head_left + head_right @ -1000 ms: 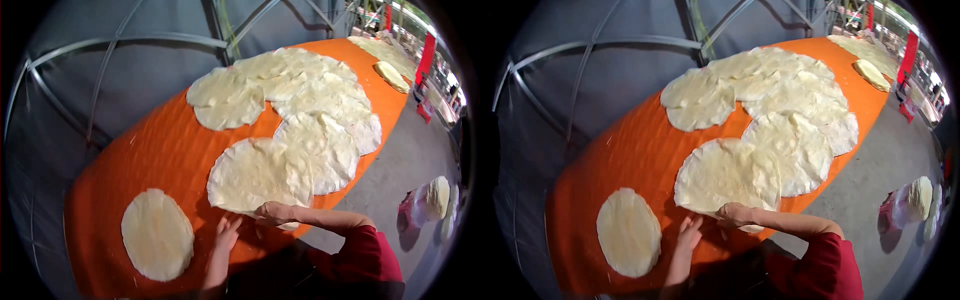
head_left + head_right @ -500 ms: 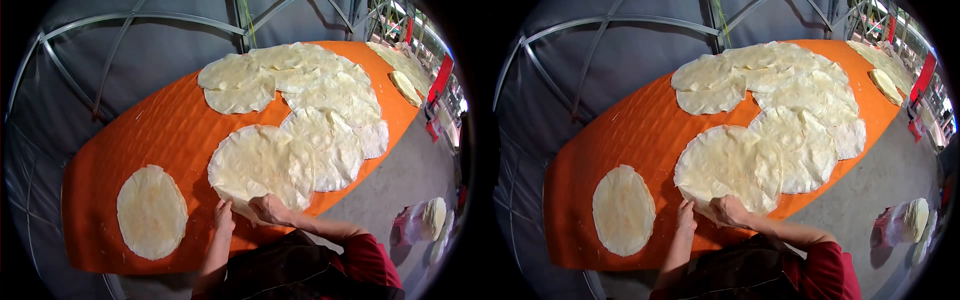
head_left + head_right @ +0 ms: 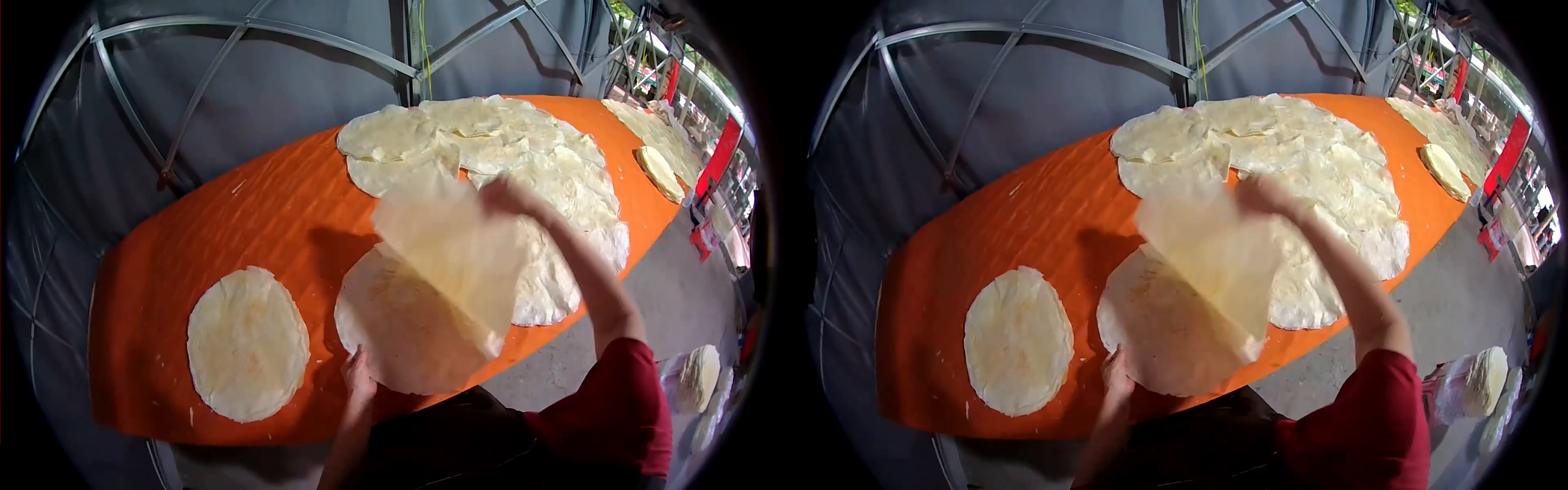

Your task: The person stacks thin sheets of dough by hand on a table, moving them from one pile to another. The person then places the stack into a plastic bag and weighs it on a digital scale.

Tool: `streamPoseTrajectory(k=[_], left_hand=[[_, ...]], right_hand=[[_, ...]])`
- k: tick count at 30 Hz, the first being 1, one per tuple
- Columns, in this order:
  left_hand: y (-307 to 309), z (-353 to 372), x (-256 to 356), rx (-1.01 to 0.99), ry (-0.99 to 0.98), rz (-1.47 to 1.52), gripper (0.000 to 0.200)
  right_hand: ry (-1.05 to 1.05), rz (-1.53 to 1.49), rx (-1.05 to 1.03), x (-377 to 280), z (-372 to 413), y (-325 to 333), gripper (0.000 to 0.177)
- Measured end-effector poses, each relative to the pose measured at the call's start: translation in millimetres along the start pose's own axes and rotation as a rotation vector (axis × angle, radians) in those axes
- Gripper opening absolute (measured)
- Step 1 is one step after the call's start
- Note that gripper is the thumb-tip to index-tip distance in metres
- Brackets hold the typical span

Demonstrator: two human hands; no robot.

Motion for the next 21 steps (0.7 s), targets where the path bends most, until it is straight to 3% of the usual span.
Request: streamPoseTrajectory(k=[1, 2, 4, 5, 6, 7, 8, 10, 11, 12, 13, 14, 15, 17, 18, 19, 21], left_hand=[[-6, 3, 6, 0.025, 0.017, 0.007, 0.025], [-10, 8, 12, 0.051, 0.007, -0.053, 0.026], [-7, 7, 7, 0.011, -0.003, 0.073, 0.023], [-9, 8, 8, 0.038, -0.014, 0.065, 0.023], [-9, 10, 9, 0.065, -0.025, 0.055, 0.023], [-10, 11, 10, 0.092, -0.037, 0.044, 0.024], [-5, 9, 8, 0.059, -0.051, -0.016, 0.025], [8, 5, 2, -0.009, -0.073, -0.133, 0.028], [6, 9, 2, -0.057, -0.033, -0.086, 0.030], [5, 13, 5, -0.102, -0.003, -0.036, 0.032], [7, 15, 9, -0.144, 0.024, 0.011, 0.033], [9, 12, 11, -0.166, 0.021, 0.068, 0.035], [10, 10, 11, -0.180, 0.018, 0.129, 0.036], [7, 7, 19, -0.251, -0.003, 0.170, 0.041], [13, 5, 16, -0.187, -0.015, 0.089, 0.042], [20, -2, 10, -0.129, -0.028, 0.008, 0.043], [14, -3, 13, 0.056, 0.006, -0.155, 0.045]], right_hand=[[-0.066, 0.310, 0.141, 14, -11, 42, 0.011], [-0.196, 0.101, 0.270, 12, -15, 89, 0.006], [-0.082, 0.307, 0.207, -10, -24, 166, 0.008], [-0.097, 0.160, 0.433, -20, -26, 178, 0.007], [-0.114, -0.008, 0.395, -30, -27, 195, 0.006], [-0.037, 0.051, 0.508, -43, -29, 205, 0.005], [-0.127, 0.005, 0.564, -43, -35, 207, 0.005], [-0.018, 0.160, 0.406, -61, -40, 202, 0.005], [-0.069, 0.175, 0.361, -114, -28, 172, 0.011], [-0.164, 0.260, 0.086, -142, -24, 149, 0.017], [0.102, 0.314, 0.153, -157, -12, 102, 0.013], [0.104, 0.208, -0.040, -181, -1, 61, 0.030], [0.256, 0.205, 0.039, -204, 18, 19, 0.029], [0.294, 0.106, -0.178, -250, 54, -41, 0.019], [0.298, -0.063, -0.139, -262, 74, -83, 0.016], [0.303, -0.193, -0.235, -269, 86, -100, 0.015], [0.300, -0.100, -0.155, -283, 96, -100, 0.021]])
Point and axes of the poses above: each hand's wrist, its own z-axis away from the middle knuckle, its own y-axis out of the back of the hand, x = y × z, the point moved 1 cm from there along -z, towards the middle knuckle, and after that the axes turned 6 degrees about -y, right-handed, at the moved point
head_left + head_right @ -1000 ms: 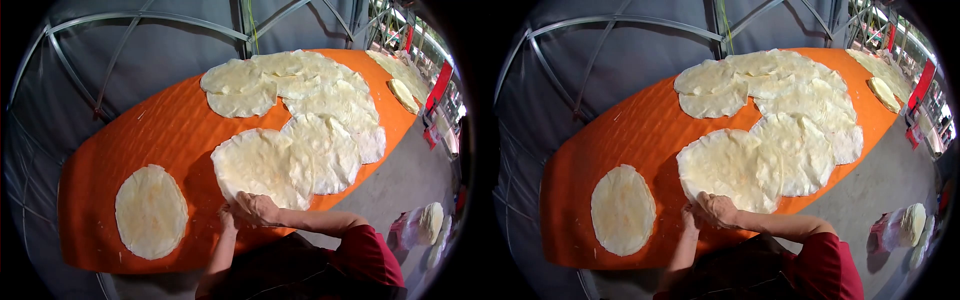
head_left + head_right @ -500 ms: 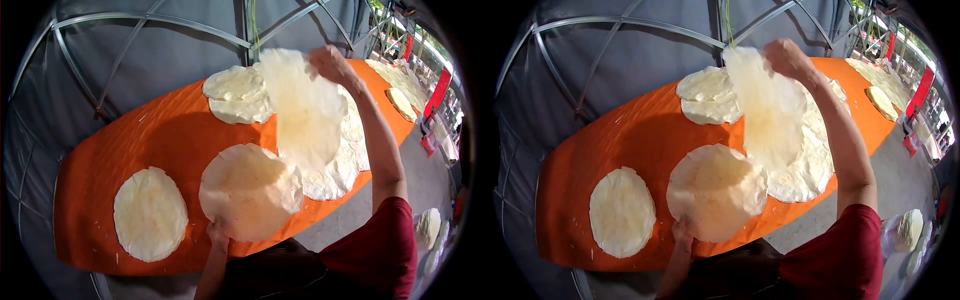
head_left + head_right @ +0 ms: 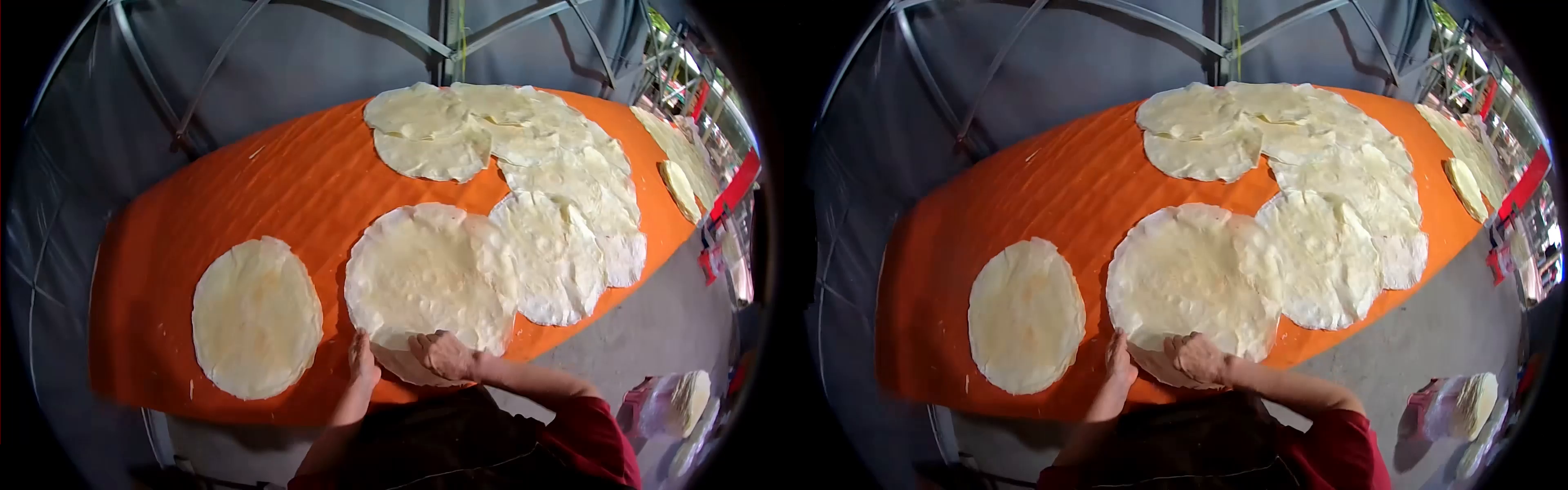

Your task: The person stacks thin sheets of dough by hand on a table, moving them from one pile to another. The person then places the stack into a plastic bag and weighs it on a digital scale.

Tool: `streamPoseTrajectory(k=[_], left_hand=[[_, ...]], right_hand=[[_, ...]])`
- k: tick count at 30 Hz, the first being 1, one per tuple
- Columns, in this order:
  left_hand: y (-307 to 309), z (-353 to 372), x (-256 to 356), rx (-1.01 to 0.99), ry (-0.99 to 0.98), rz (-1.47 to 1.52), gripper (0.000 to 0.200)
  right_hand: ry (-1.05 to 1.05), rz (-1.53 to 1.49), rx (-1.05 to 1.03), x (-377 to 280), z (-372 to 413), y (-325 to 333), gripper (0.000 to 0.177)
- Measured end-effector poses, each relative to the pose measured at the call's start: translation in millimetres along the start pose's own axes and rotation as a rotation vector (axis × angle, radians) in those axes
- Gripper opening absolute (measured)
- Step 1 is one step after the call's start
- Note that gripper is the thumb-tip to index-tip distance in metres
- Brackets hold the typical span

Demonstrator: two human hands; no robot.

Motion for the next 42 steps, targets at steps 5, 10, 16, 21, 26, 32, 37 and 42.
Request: streamPoseTrajectory(k=[5, 10, 16, 21, 26, 32, 37, 42], left_hand=[[-24, 6, 24, -0.111, -0.097, 0.106, 0.041], [-62, -9, 65, -0.106, -0.482, -0.499, 0.027], [-58, 1, 210, -0.226, -0.756, -0.173, 0.024], [74, 25, 295, 0.241, -0.788, -0.043, 0.030], [284, -10, 206, 0.517, -0.554, -0.650, 0.041], [316, -13, 132, 0.858, -0.597, -0.898, 0.062], [312, -27, 121, 0.608, -0.794, -0.554, 0.058], [332, -35, 126, 0.428, -0.838, -0.810, 0.050]], right_hand=[[-0.107, 0.008, -0.025, -24, 22, 11, 0.042], [-0.312, -0.162, 0.077, -21, 66, 15, 0.053], [-0.149, -0.122, 0.459, 4, -13, 45, 0.042], [0.143, -0.117, 0.516, -28, -148, 77, 0.044], [0.360, -0.054, 0.288, -97, -213, -33, 0.045], [0.345, -0.198, 0.136, -99, -211, -68, 0.045], [0.092, -0.212, -0.055, -29, -146, -25, 0.060], [-0.708, 0.384, -0.085, 87, 14, -16, 0.065]])
Point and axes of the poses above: each hand's wrist, its own z-axis away from the middle knuckle, its own y-axis out of the back of the hand, x = y × z, the point moved 1 cm from there along -z, towards the middle knuckle, and after that the axes turned 6 degrees about -y, right-handed, at the moved point
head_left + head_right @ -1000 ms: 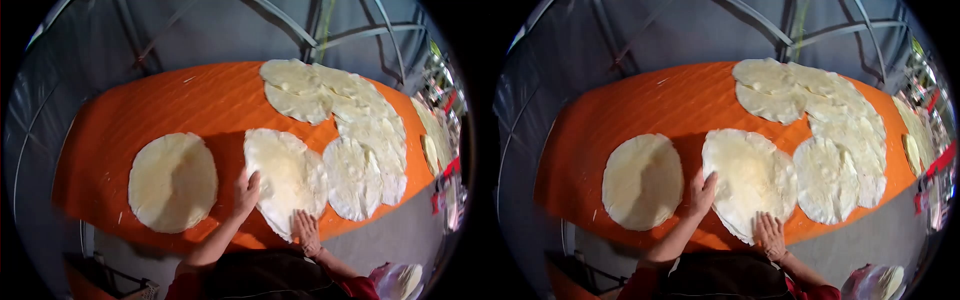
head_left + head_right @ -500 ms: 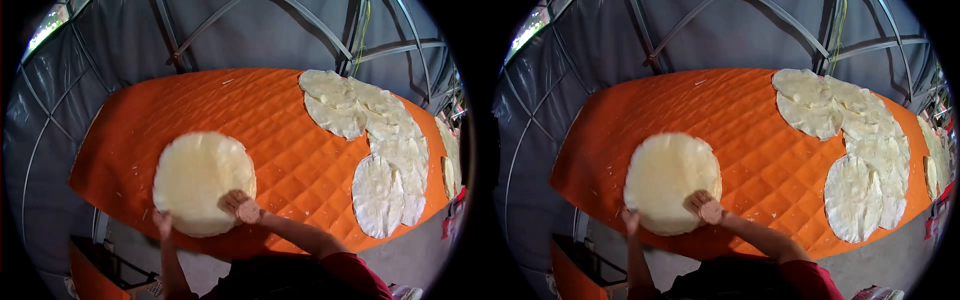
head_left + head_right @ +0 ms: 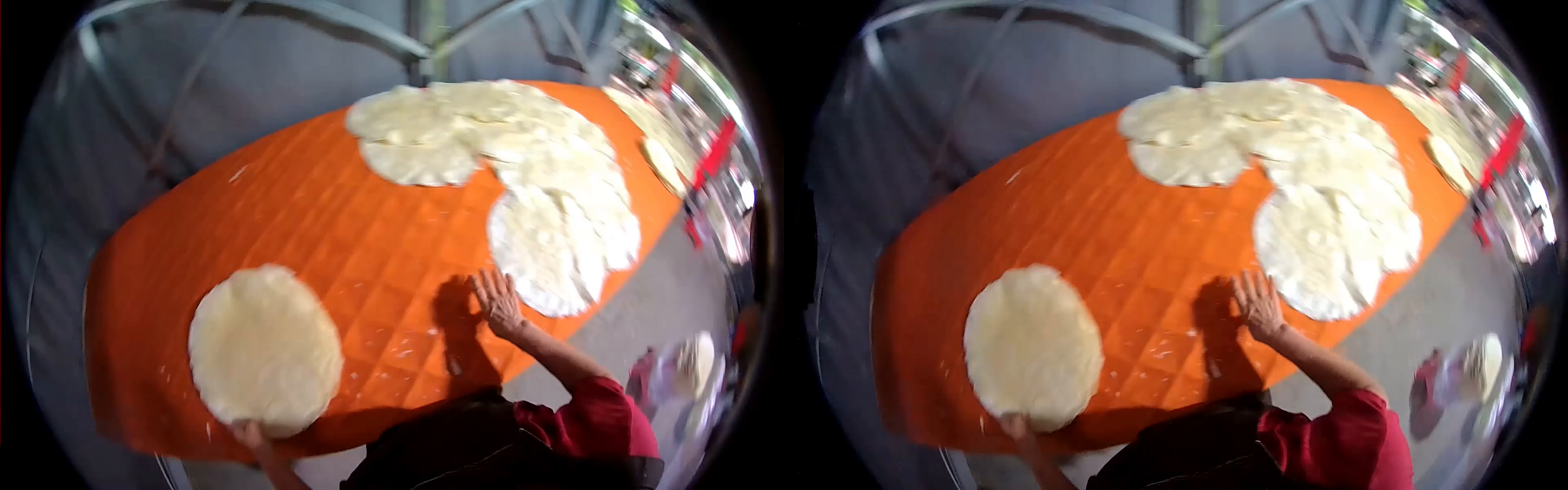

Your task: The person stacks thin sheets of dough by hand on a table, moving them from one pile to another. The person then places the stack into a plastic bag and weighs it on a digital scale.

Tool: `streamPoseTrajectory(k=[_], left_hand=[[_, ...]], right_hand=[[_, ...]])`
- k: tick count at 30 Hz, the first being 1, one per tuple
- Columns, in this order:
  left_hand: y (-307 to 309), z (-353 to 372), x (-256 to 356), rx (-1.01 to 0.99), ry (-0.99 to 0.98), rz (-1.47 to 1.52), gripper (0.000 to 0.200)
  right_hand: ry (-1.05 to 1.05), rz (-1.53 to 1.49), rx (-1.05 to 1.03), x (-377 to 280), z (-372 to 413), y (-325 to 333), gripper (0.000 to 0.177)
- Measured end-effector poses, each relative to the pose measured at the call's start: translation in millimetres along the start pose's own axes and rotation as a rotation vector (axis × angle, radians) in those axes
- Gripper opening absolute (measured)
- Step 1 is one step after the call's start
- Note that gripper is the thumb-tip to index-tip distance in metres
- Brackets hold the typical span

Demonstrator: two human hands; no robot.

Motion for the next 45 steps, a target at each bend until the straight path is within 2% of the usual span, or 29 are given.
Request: streamPoseTrajectory(k=[3, 5, 6, 9, 10, 11, 12, 13, 14, 15, 16, 17, 19, 22, 25, 26, 29, 32, 33, 34, 35, 36, 37, 39, 40, 42, 43, 45], left_hand=[[-15, -16, 99, 0.093, -0.270, -0.415, 0.048], [-19, -28, 97, 0.325, 0.321, -0.627, 0.052], [-29, -38, 104, 0.380, 0.252, -0.392, 0.047], [-72, -44, 171, -0.081, -0.104, 0.048, 0.038], [-99, -39, 185, -0.271, -0.064, 0.200, 0.033], [-130, -29, 204, -0.463, -0.021, 0.349, 0.031], [-160, -7, 247, -0.645, 0.006, 0.355, 0.027], [-196, 21, 261, -0.780, 0.324, 0.736, 0.039], [-223, 45, 273, -0.985, 0.509, 0.896, 0.048], [-246, 67, 292, -1.140, 0.674, 0.862, 0.052], [-271, 89, 294, -1.206, 0.747, 0.875, 0.050], [-291, 108, 304, -1.272, 0.683, 1.011, 0.051], [-309, 123, 323, -1.232, 0.490, 1.013, 0.049], [-306, 120, 331, -1.238, 0.496, 1.005, 0.051], [-306, 117, 334, -1.253, 0.475, 1.066, 0.053], [-307, 119, 333, -1.240, 0.484, 1.083, 0.053], [-306, 121, 327, -1.240, 0.580, 1.119, 0.051], [-306, 127, 310, -1.143, 0.753, 1.121, 0.042], [-308, 130, 301, -1.091, 0.816, 1.117, 0.038], [-310, 135, 290, -0.903, 0.861, 0.991, 0.032], [-310, 136, 283, -0.867, 0.909, 0.970, 0.032], [-309, 136, 277, -0.831, 0.958, 0.949, 0.032], [-308, 136, 271, -0.797, 1.006, 0.928, 0.032], [-306, 134, 260, -0.740, 0.978, 0.877, 0.032], [-303, 133, 258, -0.724, 0.945, 0.873, 0.032], [-298, 130, 257, -0.719, 0.945, 0.878, 0.031], [-298, 129, 256, -0.789, 0.913, 0.889, 0.034], [-297, 134, 250, -0.827, 0.670, 0.976, 0.036]], right_hand=[[-0.271, -0.030, 0.011, 75, 50, -28, 0.056], [-0.290, -0.074, 0.053, 101, 59, -38, 0.045], [-0.291, -0.098, 0.076, 112, 62, -40, 0.040], [-0.300, -0.359, -0.166, 134, 45, -19, 0.023], [-0.199, -0.427, 0.035, 133, 40, -17, 0.011], [-0.350, -0.814, -0.047, 120, 37, 2, 0.014], [-0.126, -0.560, -0.064, 109, 32, 18, 0.018], [-0.186, -0.796, 0.108, 82, 35, 32, 0.017], [-0.134, -0.717, -0.068, 61, 32, 32, 0.014], [-0.020, -0.927, -0.059, 43, 35, 4, 0.012], [0.193, -0.601, -0.329, 28, 39, 68, 0.012], [0.078, -1.124, -0.193, 12, 47, 35, 0.009], [0.148, -1.234, -0.241, -2, 55, 25, 0.033], [-0.104, -1.479, -0.292, 2, 65, 45, 0.062], [-0.212, -1.665, -0.362, 4, 70, 37, 0.071], [-0.239, -1.718, -0.388, 5, 71, 41, 0.068], [-0.378, -1.687, -0.394, 3, 72, 33, 0.053], [-0.479, -1.238, -0.433, 7, 73, 46, 0.035], [-0.311, -1.191, -0.312, 13, 73, 36, 0.030], [-0.143, -1.137, -0.191, 25, 74, 19, 0.025], [-0.003, -0.970, -0.143, 54, 61, 7, 0.022], [0.203, -0.118, 0.015, 90, 26, -143, 0.024], [0.197, 0.537, 0.436, 143, 11, -114, 0.027], [-0.039, -0.034, 0.118, 211, -5, 56, 0.015], [-0.197, -0.285, 0.027, 244, -13, 143, 0.013], [-0.230, -0.891, 0.021, 295, -30, 169, 0.010], [-0.384, -0.692, 0.047, 268, -27, 227, 0.010], [0.148, -0.198, 0.389, 248, -34, 221, 0.017]])
Point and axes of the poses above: each hand's wrist, its own z-axis away from the middle knuckle, its own y-axis out of the back of the hand, x = y × z, the point moved 1 cm from there along -z, towards the middle knuckle, and after that the axes turned 6 degrees about -y, right-handed, at the moved point
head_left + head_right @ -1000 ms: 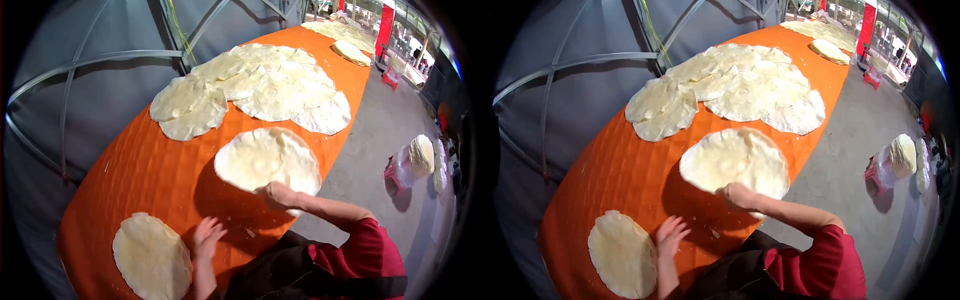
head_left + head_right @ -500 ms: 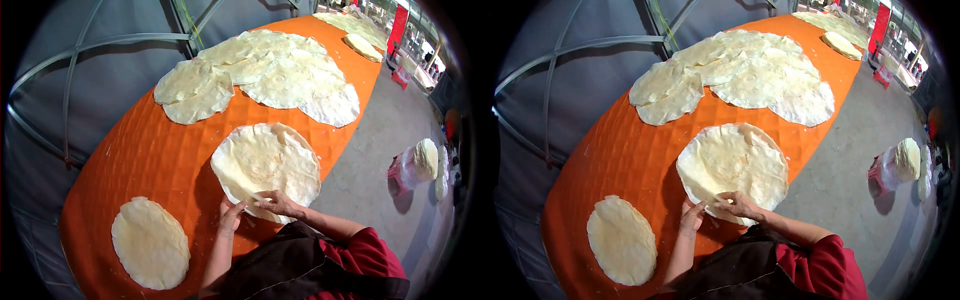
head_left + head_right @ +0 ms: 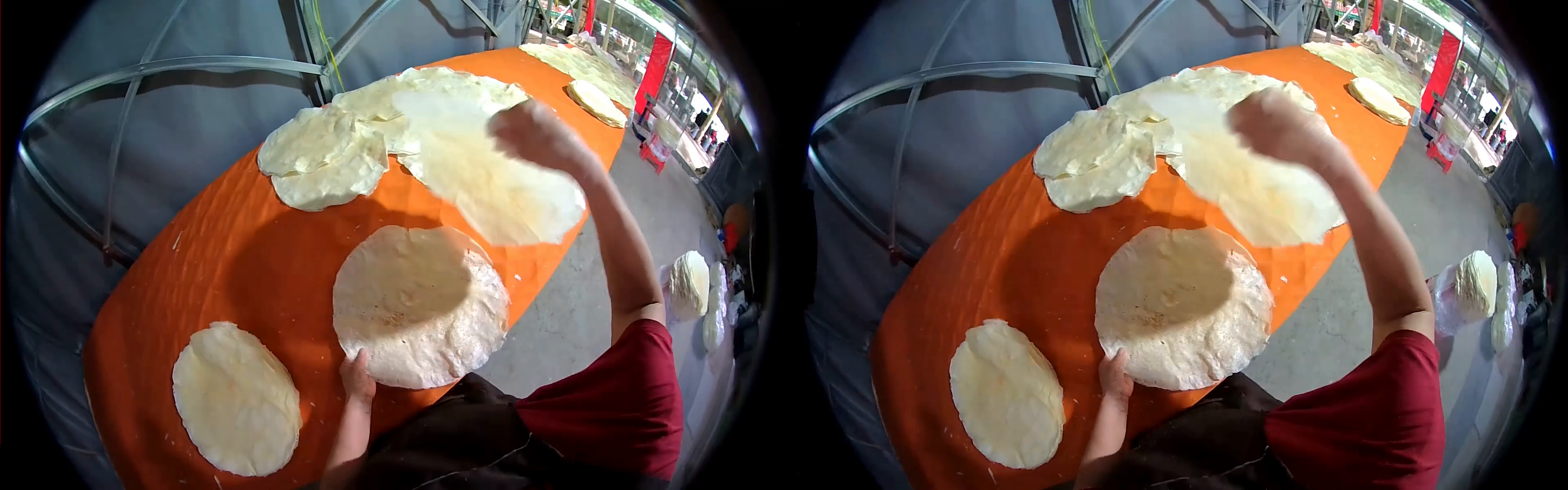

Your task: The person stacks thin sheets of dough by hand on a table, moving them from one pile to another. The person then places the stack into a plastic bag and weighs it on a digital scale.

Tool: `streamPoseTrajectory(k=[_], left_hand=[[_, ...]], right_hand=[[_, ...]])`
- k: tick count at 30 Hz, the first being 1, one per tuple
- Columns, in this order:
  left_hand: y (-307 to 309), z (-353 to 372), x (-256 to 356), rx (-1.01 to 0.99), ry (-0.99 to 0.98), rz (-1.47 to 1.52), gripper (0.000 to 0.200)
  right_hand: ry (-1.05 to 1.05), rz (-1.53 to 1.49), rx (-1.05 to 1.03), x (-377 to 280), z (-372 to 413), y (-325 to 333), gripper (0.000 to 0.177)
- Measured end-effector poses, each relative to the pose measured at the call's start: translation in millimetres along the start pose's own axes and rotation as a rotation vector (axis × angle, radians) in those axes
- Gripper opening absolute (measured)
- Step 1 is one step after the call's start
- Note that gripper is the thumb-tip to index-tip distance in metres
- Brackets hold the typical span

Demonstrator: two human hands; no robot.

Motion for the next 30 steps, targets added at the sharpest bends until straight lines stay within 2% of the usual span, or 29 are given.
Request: streamPoseTrajectory(k=[1, 2, 4, 5, 6, 7, 8, 10, 11, 12, 14, 16, 17, 18, 20, 22, 26, 28, 30], left_hand=[[0, 0, 0, 0.001, 0.043, 0.026, 0.037], [0, 0, 2, 0.003, 0.083, 0.052, 0.039], [0, 2, 8, 0.020, 0.133, 0.099, 0.042], [-3, 2, 12, 0.033, 0.148, 0.118, 0.044], [-7, 4, 17, 0.050, 0.162, 0.139, 0.045], [-13, 7, 25, 0.035, 0.184, 0.146, 0.048], [-14, 6, 22, 0.034, 0.170, 0.173, 0.049], [-17, 1, 20, 0.034, 0.139, 0.226, 0.049], [-24, 0, 24, 0.112, 0.201, 0.168, 0.050], [-37, 2, 35, 0.164, 0.223, 0.085, 0.043], [-37, -3, 23, 0.111, 0.063, -0.197, 0.040], [-59, -11, 52, 0.058, -0.018, -0.216, 0.039], [-66, -18, 69, -0.053, -0.148, -0.243, 0.036], [-68, -23, 88, -0.151, -0.279, -0.278, 0.034], [-73, -19, 144, -0.189, -0.582, -0.459, 0.031], [-59, 0, 209, -0.032, -0.770, -0.604, 0.031], [17, 52, 299, 0.419, -0.887, -0.214, 0.035], [68, 85, 320, 0.580, -0.972, -0.318, 0.044], [114, 115, 312, 0.730, -0.904, -0.288, 0.053]], right_hand=[[-0.219, 0.030, -0.194, -39, -4, -3, 0.018], [-0.285, 0.113, -0.319, -76, -6, -9, 0.018], [-0.113, 0.120, -0.360, -125, 17, -57, 0.023], [0.068, 0.283, -0.252, -151, 35, -80, 0.025], [0.129, 0.353, -0.038, -173, 62, -124, 0.025], [0.103, 0.200, -0.308, -202, 75, -129, 0.028], [0.105, 0.143, -0.305, -226, 100, -153, 0.030], [0.021, 0.057, -0.448, -268, 142, -182, 0.033], [-0.001, -0.125, -0.420, -275, 155, -182, 0.036], [-0.075, -0.280, -0.483, -281, 162, -180, 0.044], [-0.062, -0.324, -0.355, -279, 176, -175, 0.053], [-0.073, -0.247, -0.344, -267, 173, -158, 0.048], [-0.062, -0.213, -0.331, -261, 166, -150, 0.046], [-0.069, -0.169, -0.222, -259, 159, -144, 0.044], [-0.059, -0.348, -0.011, -250, 137, -150, 0.040], [0.041, -0.413, 0.104, -258, 75, -138, 0.041], [0.352, -0.489, 0.234, -324, -44, -127, 0.046], [0.489, -0.442, 0.306, -380, -74, -139, 0.047], [0.633, -0.538, 0.237, -428, -80, -152, 0.049]])
Point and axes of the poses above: each hand's wrist, its own z-axis away from the middle knuckle, its own y-axis out of the back of the hand, x = y × z, the point moved 1 cm from there along -z, towards the middle knuckle, and after that the axes turned 6 degrees about -y, right-handed, at the moved point
